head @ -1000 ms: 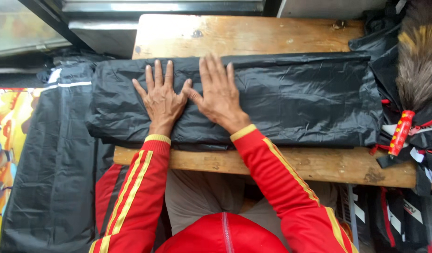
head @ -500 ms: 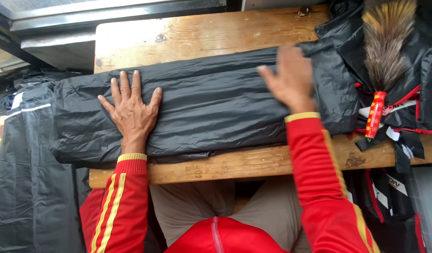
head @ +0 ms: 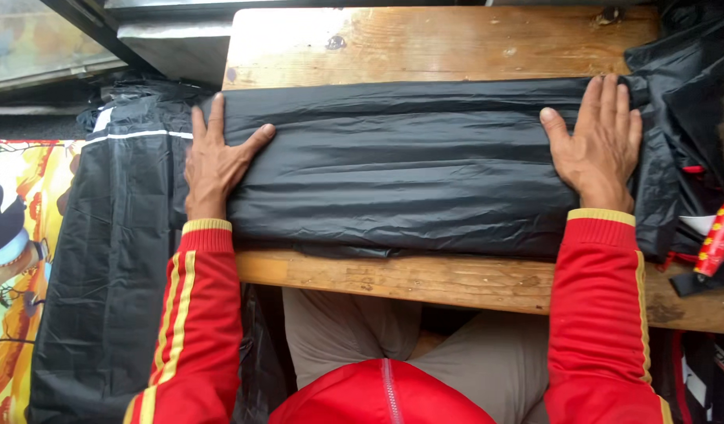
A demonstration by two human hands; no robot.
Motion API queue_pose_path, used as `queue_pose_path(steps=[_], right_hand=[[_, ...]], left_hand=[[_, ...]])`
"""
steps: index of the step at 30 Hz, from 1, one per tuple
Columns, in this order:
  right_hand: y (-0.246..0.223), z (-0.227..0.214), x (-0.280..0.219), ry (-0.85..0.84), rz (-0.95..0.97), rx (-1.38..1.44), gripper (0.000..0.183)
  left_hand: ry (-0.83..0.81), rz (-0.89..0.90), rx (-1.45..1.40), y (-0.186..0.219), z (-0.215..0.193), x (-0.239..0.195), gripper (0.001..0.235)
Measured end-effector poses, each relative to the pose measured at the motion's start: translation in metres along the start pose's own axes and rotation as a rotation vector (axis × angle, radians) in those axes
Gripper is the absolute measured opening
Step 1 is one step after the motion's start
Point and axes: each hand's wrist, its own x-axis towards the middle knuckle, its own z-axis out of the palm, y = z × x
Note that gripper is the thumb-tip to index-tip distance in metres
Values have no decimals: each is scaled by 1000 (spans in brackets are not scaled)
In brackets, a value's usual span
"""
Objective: The person rolls a large black fabric sheet on a wooden table, repeatedly smoothing it with both hands. They then use a feather duster to wipe the rolled fabric's surface multiple times, alternating between smoothing and dusting until the roll is compact.
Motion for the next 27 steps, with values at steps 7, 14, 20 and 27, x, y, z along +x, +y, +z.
queue_pose_path(steps=[7, 14, 20, 27], right_hand=[[-1, 0, -2, 15, -24, -14, 77], [-2, 0, -2, 12, -2, -4, 78], [-1, 3, -1, 30, 6, -20, 78], [-3, -2, -3, 13, 21, 31, 79]], left_hand=[[146, 64, -111, -19, 21, 19, 95], [138, 59, -322, -30, 18, 25, 84], [119, -65, -306, -29, 22, 33, 86], [276, 67, -399, -44, 27, 25, 79]])
